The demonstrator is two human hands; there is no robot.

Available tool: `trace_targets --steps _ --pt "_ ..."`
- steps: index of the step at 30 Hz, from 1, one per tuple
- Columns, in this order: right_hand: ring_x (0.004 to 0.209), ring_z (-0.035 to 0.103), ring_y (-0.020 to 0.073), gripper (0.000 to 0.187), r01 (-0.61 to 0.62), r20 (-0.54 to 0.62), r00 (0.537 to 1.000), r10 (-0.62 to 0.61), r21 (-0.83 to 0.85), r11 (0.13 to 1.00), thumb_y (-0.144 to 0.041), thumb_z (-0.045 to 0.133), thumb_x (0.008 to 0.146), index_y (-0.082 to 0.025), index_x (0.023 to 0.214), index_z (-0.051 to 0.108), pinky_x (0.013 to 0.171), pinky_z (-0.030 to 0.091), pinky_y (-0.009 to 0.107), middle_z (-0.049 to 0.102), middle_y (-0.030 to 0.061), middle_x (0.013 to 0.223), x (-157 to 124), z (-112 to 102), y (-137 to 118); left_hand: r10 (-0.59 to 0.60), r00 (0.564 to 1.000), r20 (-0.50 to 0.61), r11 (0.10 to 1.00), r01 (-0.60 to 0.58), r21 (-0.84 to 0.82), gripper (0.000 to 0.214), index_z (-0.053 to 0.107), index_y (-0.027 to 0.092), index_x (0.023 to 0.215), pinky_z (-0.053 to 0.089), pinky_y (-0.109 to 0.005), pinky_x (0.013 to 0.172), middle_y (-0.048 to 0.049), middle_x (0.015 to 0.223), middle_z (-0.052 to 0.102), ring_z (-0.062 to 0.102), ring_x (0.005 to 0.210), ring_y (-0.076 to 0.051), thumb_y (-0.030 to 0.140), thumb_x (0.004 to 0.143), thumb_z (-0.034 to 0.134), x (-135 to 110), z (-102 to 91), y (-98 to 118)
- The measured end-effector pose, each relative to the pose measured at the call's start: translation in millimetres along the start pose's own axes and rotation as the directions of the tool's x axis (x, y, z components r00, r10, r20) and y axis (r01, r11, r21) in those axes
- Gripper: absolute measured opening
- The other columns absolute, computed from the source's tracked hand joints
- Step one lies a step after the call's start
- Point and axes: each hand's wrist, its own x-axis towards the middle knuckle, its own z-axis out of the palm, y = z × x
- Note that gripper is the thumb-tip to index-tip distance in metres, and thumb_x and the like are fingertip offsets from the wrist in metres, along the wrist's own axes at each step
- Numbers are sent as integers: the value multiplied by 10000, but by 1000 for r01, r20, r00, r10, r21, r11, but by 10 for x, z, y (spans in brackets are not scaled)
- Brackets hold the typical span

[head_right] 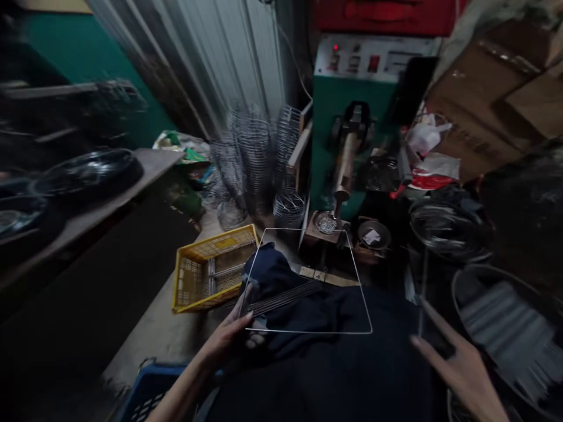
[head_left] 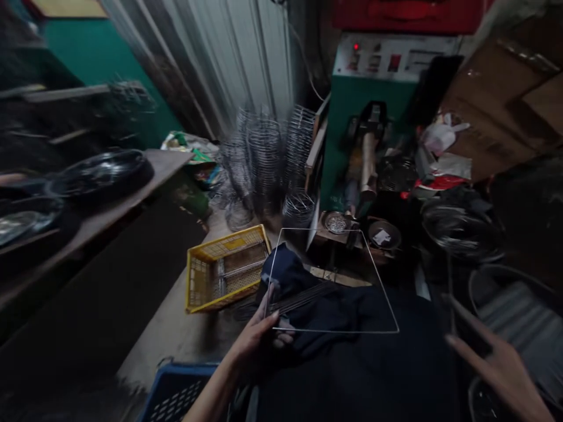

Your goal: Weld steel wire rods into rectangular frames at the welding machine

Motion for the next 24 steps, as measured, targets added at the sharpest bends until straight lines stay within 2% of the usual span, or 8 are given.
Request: trace_targets --steps 2,3,5,9,12,17,21,24 --pt "1226 542 347 667 65 136 988 -70 37 997 -590 678 729 -438 1359 522 988 519 509 622 36 1305 -50 123 -150 -2 1000 -16 1000 2 -6 964 -27 320 1546 495 -255 505 -108 751 730 708 621 -247 323 873 663 -34 63 -22" --pt "1266 508 338 680 113 190 975 -119 39 993 -558 663 766 -362 1397 504 1053 467 507 573 35 1370 -60 167 -226 2 1000 -30 1000 -2 -16 965 -22 321 1546 484 -244 491 -97 732 725 698 596 -236 318 870 666 -68 67 -31" --pt "1279 503 323 680 181 239 954 -180 19 983 -518 651 806 -277 1421 491 1075 452 475 537 45 1406 -78 181 -336 4 997 -77 999 -7 -36 971 -15 334 1545 454 -214 463 -77 704 716 676 552 -208 310 863 676 -154 39 -35" --pt "1225 560 323 673 192 150 972 -181 -68 979 -528 662 805 -274 1409 506 1038 495 455 580 48 1362 -100 25 -376 47 992 -114 999 -48 -10 1005 -73 348 1534 460 -209 483 -62 723 720 678 566 -193 315 865 677 -216 41 -7" --pt "1196 580 345 676 175 81 983 -166 -129 976 -554 663 798 -282 1399 514 1018 506 491 613 54 1320 -61 27 -409 62 998 -17 997 -62 40 1018 -166 304 1517 511 -260 549 -94 787 734 709 638 -221 344 893 636 -47 169 -16" --pt "1225 566 312 635 197 152 971 -185 -68 978 -508 626 839 -272 1414 491 1079 448 475 589 57 1352 3 355 -515 -7 986 165 999 -2 54 1033 -208 293 1506 516 -271 569 -114 822 746 735 711 -269 374 899 623 288 378 -118" --pt "1265 533 290 574 83 235 964 -127 189 979 -487 603 860 -269 1384 520 1085 435 451 601 67 1338 98 556 -576 -51 949 310 999 44 29 995 -220 324 1499 515 -295 592 -120 847 751 734 721 -275 390 921 587 330 532 -270" --pt "1227 564 310 511 -18 257 961 -101 424 905 -509 646 831 -250 1271 619 1029 486 447 626 96 1301 247 532 -692 -118 918 379 993 118 23 1020 -166 355 1514 544 -404 733 -151 1035 735 728 856 -298 395 886 636 325 620 -406"
